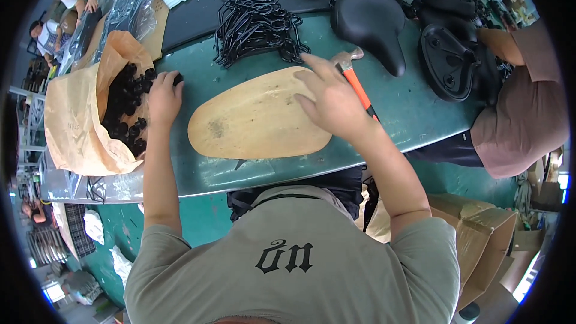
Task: Assembling bicycle seats by hammering plastic caps into the base to secure the metal rails while using a template jig.
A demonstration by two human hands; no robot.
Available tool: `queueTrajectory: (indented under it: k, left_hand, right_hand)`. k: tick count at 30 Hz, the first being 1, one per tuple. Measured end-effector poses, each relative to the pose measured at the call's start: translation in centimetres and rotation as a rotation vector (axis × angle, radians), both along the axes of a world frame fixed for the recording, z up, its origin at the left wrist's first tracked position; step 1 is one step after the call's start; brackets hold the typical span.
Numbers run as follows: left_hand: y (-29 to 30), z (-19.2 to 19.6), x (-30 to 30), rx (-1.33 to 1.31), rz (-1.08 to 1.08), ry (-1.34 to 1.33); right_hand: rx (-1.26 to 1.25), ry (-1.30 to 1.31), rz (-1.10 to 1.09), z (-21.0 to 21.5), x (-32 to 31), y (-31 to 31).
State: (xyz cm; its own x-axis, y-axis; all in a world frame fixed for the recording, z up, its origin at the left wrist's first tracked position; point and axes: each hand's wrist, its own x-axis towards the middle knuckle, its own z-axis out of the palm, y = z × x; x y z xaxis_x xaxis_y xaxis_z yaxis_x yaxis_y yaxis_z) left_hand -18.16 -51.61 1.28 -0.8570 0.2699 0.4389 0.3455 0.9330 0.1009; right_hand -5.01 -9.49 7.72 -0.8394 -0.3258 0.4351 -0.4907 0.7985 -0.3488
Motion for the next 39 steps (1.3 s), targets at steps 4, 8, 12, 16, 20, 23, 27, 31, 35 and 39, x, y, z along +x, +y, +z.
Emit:
queueTrajectory:
  k: [4, 8, 12, 16, 20, 23, 27, 31, 35, 39]
  left_hand:
    - [7.9, 1.4, 4.9, 1.025, -0.167, -0.546]
    - [13.7, 3.5, 8.5, 1.035, -0.443, -0.870]
    - [13.8, 4.7, 4.5, 0.465, -0.460, -0.348]
    - [14.9, 4.1, -3.8, 0.250, -0.193, 0.067]
    - [16.8, 6.2, -8.1, 0.087, 0.048, -0.394]
    - [15.8, 7.0, -10.4, 0.180, 0.075, -0.598]
    - [15.1, 8.0, -9.3, 0.494, 0.014, -0.463]
    - [13.8, 9.0, -2.6, 0.731, -0.079, -0.466]
    - [11.4, 3.6, 3.7, 0.809, -0.342, -0.580]
    - [11.8, 1.5, 8.1, 0.641, -0.194, -0.723]
  right_hand:
    - [-0.169, -0.004, 0.099, -0.1, 0.3, -5.4]
    - [-0.547, -0.362, -0.031, -1.7, 0.9, -8.4]
    - [-0.453, -0.326, -0.180, -2.6, 2.5, -5.7]
    - [-0.306, -0.393, -0.145, -4.7, 4.6, -3.2]
    - [-0.302, -0.259, -0.137, -5.7, 5.7, -3.4]
    - [-0.336, -0.301, -0.134, -5.6, 6.3, -3.4]
    - [-0.346, -0.320, -0.116, -5.7, 6.5, -3.1]
    - [-0.362, -0.323, -0.099, -6.2, 5.6, -2.5]
    - [-0.384, -0.253, -0.031, -7.2, 3.5, -3.9]
    - [-0.380, -0.296, 0.010, -7.8, 3.4, -4.6]
